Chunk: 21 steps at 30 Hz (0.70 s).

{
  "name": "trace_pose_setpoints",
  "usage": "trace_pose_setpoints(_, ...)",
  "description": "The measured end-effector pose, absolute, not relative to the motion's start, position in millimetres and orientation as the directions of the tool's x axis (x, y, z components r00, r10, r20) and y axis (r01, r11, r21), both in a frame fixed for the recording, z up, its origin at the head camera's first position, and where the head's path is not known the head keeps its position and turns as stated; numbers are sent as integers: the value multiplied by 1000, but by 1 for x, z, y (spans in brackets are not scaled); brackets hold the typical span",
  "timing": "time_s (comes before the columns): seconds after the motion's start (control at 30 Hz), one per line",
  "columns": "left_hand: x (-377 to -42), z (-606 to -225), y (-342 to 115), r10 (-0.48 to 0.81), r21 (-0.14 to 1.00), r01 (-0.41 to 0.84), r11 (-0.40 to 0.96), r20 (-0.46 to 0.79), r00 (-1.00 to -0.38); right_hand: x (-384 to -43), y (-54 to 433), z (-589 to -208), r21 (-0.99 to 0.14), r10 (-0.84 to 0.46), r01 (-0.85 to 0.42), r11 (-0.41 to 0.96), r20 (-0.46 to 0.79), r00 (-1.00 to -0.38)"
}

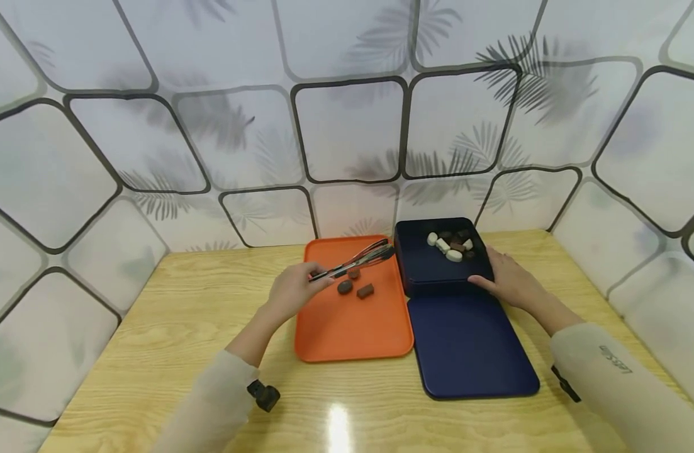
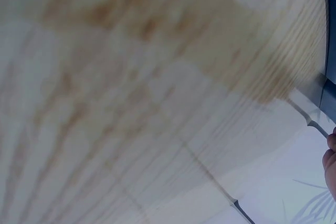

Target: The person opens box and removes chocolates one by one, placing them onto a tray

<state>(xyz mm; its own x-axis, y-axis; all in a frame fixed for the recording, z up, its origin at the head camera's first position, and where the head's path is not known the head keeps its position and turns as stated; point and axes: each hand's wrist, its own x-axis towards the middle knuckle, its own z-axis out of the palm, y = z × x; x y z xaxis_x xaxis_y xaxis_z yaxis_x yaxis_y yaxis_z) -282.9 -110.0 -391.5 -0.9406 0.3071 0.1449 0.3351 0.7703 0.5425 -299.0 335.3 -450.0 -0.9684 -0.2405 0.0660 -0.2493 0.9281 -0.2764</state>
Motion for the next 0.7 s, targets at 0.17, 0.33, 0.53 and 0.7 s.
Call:
trace_pose_setpoints(0.17,-279,-395,-130,301,536,317,782,120,-946,-300,335,-451,-279,-240,-248,928,64,-969)
trace_pose_setpoints(0.33,-276,-400,-141,311,504,330,798,124,-942,-300,335,-452,-278,-239,-247,928,61,-969)
trace_pose_setpoints(0.53,-275,-405,-147,310,457,329,826,119,-943,-299,335,-452,-275,-233,-240,931,56,-971)
trace_pose_setpoints(0.7,-276,-407,-148,308,452,325,831,113,-945,-299,334,-450,-274,-232,-239,931,61,-971)
